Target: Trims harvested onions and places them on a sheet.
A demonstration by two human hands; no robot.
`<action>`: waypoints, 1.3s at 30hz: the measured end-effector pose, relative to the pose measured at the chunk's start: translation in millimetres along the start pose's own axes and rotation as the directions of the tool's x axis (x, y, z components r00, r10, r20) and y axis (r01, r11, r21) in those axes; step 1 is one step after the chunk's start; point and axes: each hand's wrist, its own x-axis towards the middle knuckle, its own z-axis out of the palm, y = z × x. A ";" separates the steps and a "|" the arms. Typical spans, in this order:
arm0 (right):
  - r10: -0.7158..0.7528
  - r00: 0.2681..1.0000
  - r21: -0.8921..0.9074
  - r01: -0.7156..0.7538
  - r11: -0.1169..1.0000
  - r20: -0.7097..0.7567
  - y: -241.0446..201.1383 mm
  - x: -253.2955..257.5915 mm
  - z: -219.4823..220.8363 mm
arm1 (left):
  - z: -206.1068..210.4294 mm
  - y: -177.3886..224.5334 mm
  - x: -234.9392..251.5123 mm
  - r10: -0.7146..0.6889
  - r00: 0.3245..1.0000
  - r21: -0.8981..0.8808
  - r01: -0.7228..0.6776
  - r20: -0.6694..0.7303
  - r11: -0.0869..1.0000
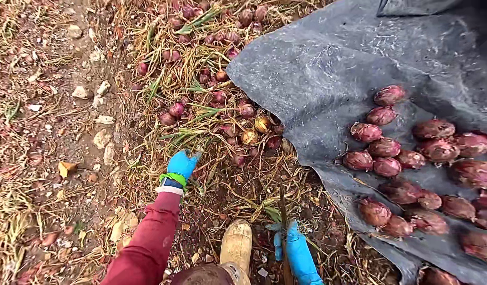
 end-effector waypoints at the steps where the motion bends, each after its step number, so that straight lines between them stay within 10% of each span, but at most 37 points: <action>1: -0.016 1.000 -0.011 0.016 1.000 0.019 -2.1 -2.8 3.7 | 15.4 7.4 0.7 -0.053 0.998 0.023 0.054 -0.031 0.998; 6: -0.093 0.995 -0.039 0.094 0.995 0.030 -3.6 -30.5 5.9 | 103.5 -29.6 -23.8 -0.295 0.917 -0.269 0.223 -0.268 0.937; 10: -0.011 0.999 -0.025 0.010 1.000 -0.048 8.1 -48.8 -3.0 | 95.1 -48.3 -39.1 -0.518 0.855 -0.356 0.477 -0.023 0.804; 14: 0.056 0.997 -0.026 -0.057 0.998 -0.051 16.8 -46.3 -14.9 | 96.3 -60.7 -31.5 -0.508 0.860 -0.529 0.406 -0.056 0.745; 19: 0.042 0.998 -0.027 -0.044 0.999 -0.053 7.8 -27.3 -14.1 | 26.6 -20.1 -39.9 -0.222 0.905 -0.742 -0.137 -0.364 0.656; 22: 0.051 0.999 -0.013 -0.052 0.999 -0.011 -5.1 -4.5 -9.0 | -17.5 26.5 -43.7 0.070 0.915 -0.855 -0.397 -0.397 0.333; 25: 0.072 0.995 0.051 -0.076 0.996 0.062 -25.4 17.1 1.9 | -29.8 75.4 -56.0 0.411 0.851 -0.927 -0.374 -0.328 0.033; 27: 0.004 0.988 0.101 -0.020 0.995 0.153 -39.2 25.7 9.7 | -19.7 99.6 -72.1 0.591 0.781 -0.953 -0.294 -0.200 0.066; 33: -0.310 0.947 0.186 0.290 0.939 0.083 -95.1 34.6 19.3 | 34.7 121.3 -99.8 0.737 0.620 -0.660 -0.439 0.269 0.610; 39: -0.355 0.929 -0.054 0.361 0.931 0.102 -117.2 39.5 12.9 | 12.5 126.5 -95.5 0.714 0.456 -0.349 -0.650 0.531 0.675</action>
